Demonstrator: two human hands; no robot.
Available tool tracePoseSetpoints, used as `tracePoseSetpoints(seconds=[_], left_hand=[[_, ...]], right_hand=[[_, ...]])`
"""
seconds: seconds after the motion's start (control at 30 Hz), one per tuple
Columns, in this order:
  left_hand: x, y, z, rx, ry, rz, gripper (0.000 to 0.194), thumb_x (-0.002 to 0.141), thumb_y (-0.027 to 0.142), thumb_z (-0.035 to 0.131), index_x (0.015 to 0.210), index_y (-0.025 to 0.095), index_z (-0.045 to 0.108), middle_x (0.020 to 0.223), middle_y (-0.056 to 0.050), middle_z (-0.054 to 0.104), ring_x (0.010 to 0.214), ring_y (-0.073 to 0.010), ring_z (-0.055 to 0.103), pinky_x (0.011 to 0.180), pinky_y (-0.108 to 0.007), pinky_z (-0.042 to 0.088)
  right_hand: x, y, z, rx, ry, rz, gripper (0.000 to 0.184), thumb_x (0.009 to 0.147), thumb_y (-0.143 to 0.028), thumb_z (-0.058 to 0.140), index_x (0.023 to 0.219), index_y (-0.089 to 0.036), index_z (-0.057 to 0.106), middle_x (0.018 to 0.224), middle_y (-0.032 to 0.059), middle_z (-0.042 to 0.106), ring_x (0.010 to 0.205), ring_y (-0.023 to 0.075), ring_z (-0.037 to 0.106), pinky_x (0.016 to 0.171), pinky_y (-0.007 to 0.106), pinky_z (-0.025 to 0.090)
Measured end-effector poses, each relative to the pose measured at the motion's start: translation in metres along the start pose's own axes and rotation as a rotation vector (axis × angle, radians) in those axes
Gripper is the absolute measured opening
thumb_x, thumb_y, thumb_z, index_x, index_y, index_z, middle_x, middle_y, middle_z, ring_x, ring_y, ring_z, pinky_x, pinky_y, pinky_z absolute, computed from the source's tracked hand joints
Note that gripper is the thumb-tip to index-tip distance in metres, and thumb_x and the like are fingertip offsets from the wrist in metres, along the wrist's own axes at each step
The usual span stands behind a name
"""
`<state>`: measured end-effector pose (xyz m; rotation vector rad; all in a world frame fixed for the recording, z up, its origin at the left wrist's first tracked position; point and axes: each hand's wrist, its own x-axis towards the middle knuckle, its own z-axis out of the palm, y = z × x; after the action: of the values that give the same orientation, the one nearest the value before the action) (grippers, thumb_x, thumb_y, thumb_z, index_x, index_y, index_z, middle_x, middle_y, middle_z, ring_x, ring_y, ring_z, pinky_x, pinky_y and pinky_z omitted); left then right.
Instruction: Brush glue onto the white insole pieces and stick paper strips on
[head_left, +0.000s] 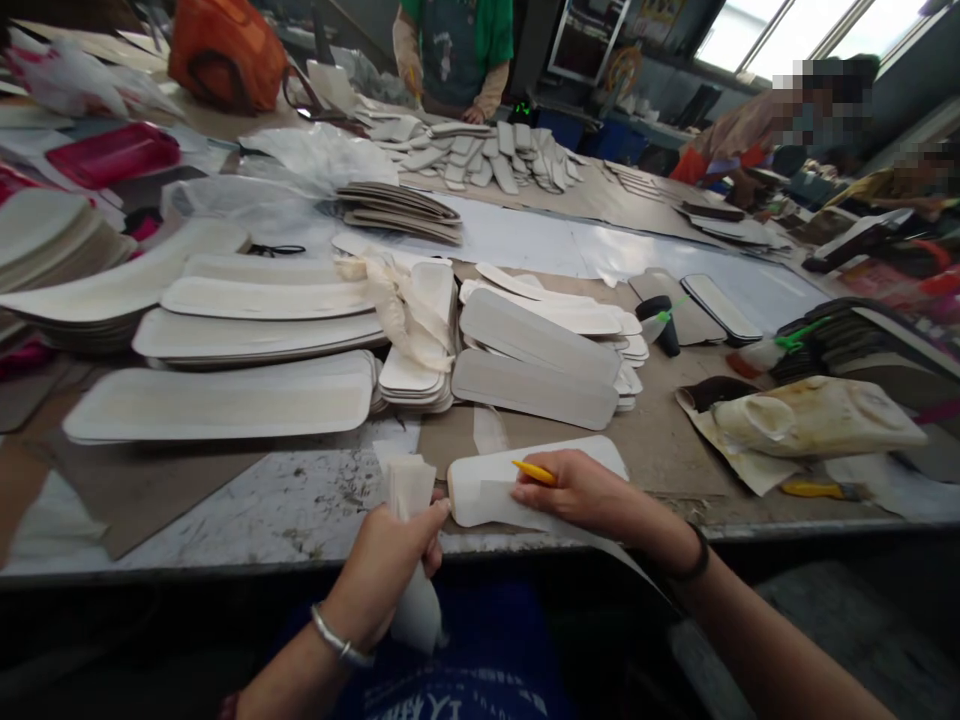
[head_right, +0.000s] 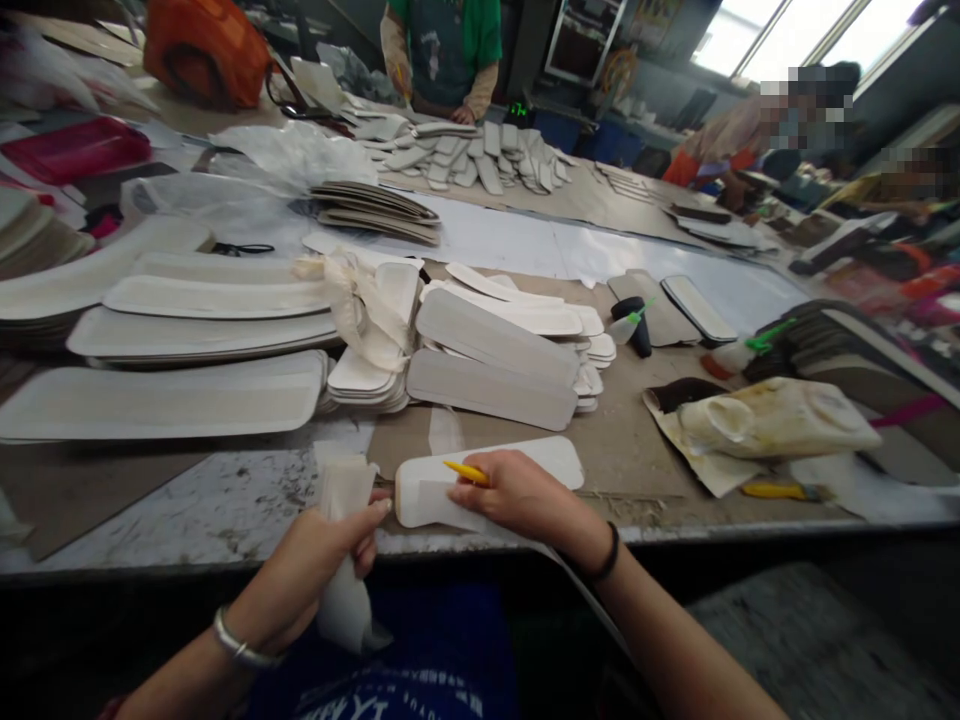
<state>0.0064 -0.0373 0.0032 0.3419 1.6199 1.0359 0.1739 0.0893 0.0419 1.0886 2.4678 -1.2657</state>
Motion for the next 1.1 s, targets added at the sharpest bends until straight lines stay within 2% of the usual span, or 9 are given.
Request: tracePoseSetpoints(seconds=[0.13,0.3,0.5,0.7,0.93,1.0,1.1], left_hand=[[0.008,0.007,0.004,0.028,-0.014,-0.019,0.031,0.057,0.041,0.06,0.068,0.012,0.059,0.033,0.005,0.044,0.037,-0.0095,0.038,0.045,-0.025,0.028],[0.015,0.012,0.006,0.027,-0.043,-0.06,0.033,0.053,0.04,0.062,0.071,0.013,0.06,0.034,0.006,0.045,0.036,-0.0089,0.037,0.043,-0.023,0.026],[0.017,0.012,0.01,0.031,-0.042,-0.074,0.026,0.054,0.041,0.064,0.06,0.016,0.055,0.036,0.005,0.046,0.038,-0.0078,0.036,0.044,-0.023,0.027],[0.018,0.007,0.021,0.095,-0.042,-0.03,0.032,0.063,0.04,0.062,0.042,0.02,0.048,0.035,0.003,0.045,0.04,-0.0095,0.039,0.047,-0.024,0.031],[0.02,0.005,0.026,0.251,0.001,-0.026,0.038,0.059,0.041,0.059,0.029,0.022,0.045,0.031,-0.002,0.047,0.035,-0.0136,0.041,0.047,-0.029,0.034],[0.019,0.006,0.023,0.266,-0.01,-0.019,0.042,0.058,0.044,0.059,0.026,0.022,0.044,0.031,-0.002,0.046,0.038,-0.0138,0.042,0.051,-0.029,0.036],[0.016,0.008,0.016,0.282,-0.036,-0.015,0.045,0.057,0.049,0.059,0.024,0.022,0.044,0.032,-0.002,0.045,0.041,-0.0141,0.041,0.055,-0.029,0.035]], right_hand=[[0.028,-0.004,-0.001,-0.086,-0.073,0.03,0.02,0.082,-0.033,0.055,0.07,-0.017,0.057,0.062,-0.0028,0.053,0.058,0.011,0.045,0.055,0.022,0.029],[0.044,-0.002,0.004,-0.235,-0.107,0.047,0.018,0.083,-0.032,0.054,0.08,-0.018,0.064,0.069,0.0023,0.062,0.062,0.0139,0.051,0.055,0.023,0.028],[0.046,-0.002,0.007,-0.37,-0.122,0.036,0.022,0.086,-0.035,0.051,0.088,-0.019,0.066,0.081,0.0062,0.068,0.072,0.0173,0.059,0.056,0.024,0.029],[0.042,-0.002,0.008,-0.393,-0.129,0.019,0.025,0.086,-0.038,0.052,0.092,-0.02,0.067,0.084,0.0073,0.07,0.075,0.0192,0.061,0.054,0.024,0.028],[0.024,-0.006,0.005,-0.47,-0.076,0.017,0.023,0.086,-0.037,0.053,0.094,-0.02,0.066,0.087,0.0084,0.071,0.079,0.0211,0.064,0.058,0.025,0.032],[0.008,0.004,-0.004,-0.467,-0.041,0.056,0.022,0.086,-0.038,0.053,0.089,-0.02,0.066,0.085,0.0074,0.071,0.078,0.0206,0.063,0.06,0.025,0.033],[-0.022,0.034,-0.023,-0.421,0.082,0.196,0.022,0.087,-0.035,0.051,0.082,-0.018,0.064,0.084,0.0063,0.069,0.075,0.0185,0.061,0.063,0.025,0.035]])
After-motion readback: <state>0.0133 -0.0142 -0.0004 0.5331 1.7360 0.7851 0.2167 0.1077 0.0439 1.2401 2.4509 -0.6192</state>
